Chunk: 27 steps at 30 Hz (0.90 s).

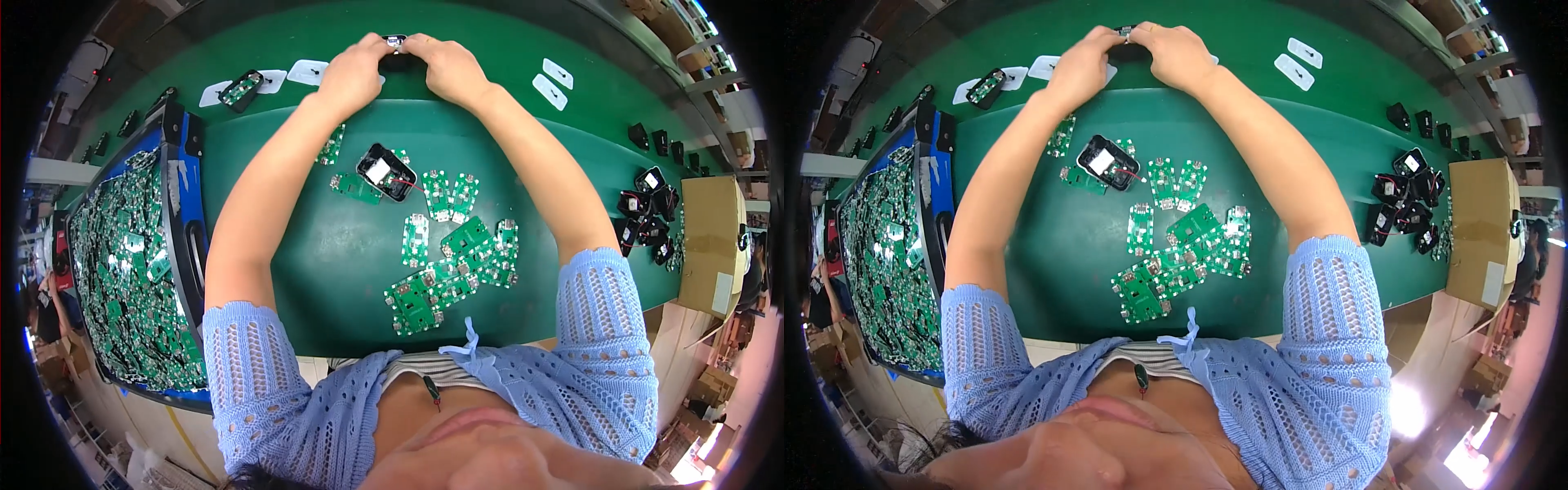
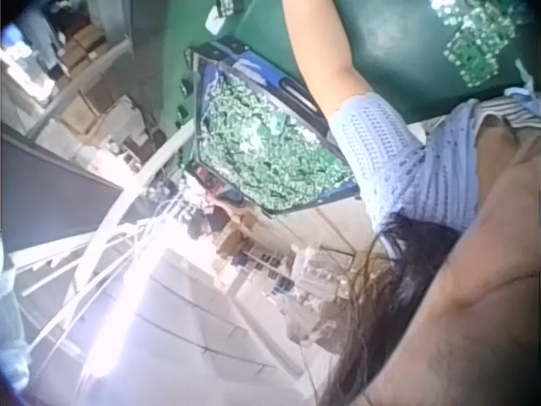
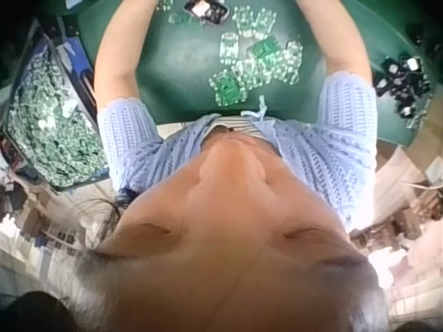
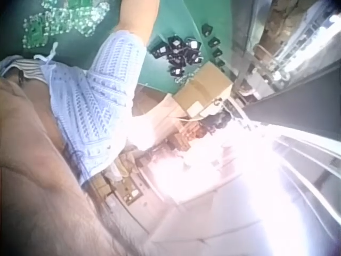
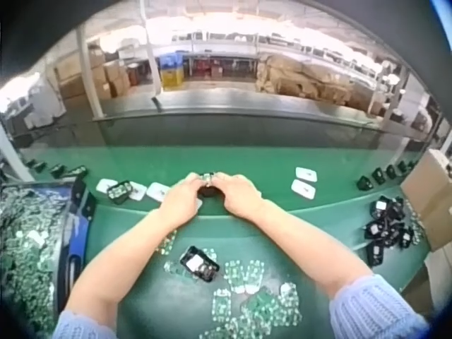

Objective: The person inserts small circuit boards into black plastic housings by hand at an assembly station.

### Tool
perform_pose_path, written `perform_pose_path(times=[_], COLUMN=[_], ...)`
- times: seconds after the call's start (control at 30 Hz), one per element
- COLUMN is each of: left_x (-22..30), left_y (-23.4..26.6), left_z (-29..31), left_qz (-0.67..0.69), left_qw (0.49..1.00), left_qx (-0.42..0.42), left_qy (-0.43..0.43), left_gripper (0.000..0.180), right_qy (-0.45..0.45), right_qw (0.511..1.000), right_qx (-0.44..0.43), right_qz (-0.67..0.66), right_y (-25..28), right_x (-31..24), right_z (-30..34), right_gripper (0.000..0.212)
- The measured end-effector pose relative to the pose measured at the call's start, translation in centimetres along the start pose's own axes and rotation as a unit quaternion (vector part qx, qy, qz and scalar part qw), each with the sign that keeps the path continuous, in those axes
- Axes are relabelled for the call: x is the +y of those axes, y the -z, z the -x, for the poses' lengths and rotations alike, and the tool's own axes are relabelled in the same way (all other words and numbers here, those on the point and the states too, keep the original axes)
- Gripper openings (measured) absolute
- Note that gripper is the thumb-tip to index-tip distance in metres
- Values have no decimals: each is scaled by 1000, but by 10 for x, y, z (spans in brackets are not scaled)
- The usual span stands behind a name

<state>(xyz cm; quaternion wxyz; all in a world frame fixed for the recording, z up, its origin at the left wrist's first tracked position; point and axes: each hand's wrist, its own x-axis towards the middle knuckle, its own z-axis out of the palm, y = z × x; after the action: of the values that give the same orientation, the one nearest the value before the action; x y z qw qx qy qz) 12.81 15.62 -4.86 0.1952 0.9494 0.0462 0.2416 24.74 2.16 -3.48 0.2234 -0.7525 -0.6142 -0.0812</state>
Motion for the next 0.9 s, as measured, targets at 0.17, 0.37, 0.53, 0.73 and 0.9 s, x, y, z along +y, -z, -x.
perform_pose_path(times=[0.17,0.37,0.53,0.73,0.9], left_x=[1,89,84,113,142], left_y=[20,100,80,75,82], left_z=[-4,63,93,106,116], left_qz=[-10,-44,-27,114,243], left_qw=[990,978,970,959,943], left_qx=[136,-165,-210,-99,-42], left_qy=[17,117,118,239,223], left_gripper=[28,35,31,29,30], right_qy=[-42,-100,-45,-67,-13], right_qw=[995,985,994,980,986], right_qx=[90,-136,-77,1,148], right_qz=[-6,-41,-64,-188,-70], right_y=[27,91,85,79,88], right_x=[-33,-76,-102,-136,-133], right_z=[14,79,117,132,120], right_gripper=[32,25,34,44,21])
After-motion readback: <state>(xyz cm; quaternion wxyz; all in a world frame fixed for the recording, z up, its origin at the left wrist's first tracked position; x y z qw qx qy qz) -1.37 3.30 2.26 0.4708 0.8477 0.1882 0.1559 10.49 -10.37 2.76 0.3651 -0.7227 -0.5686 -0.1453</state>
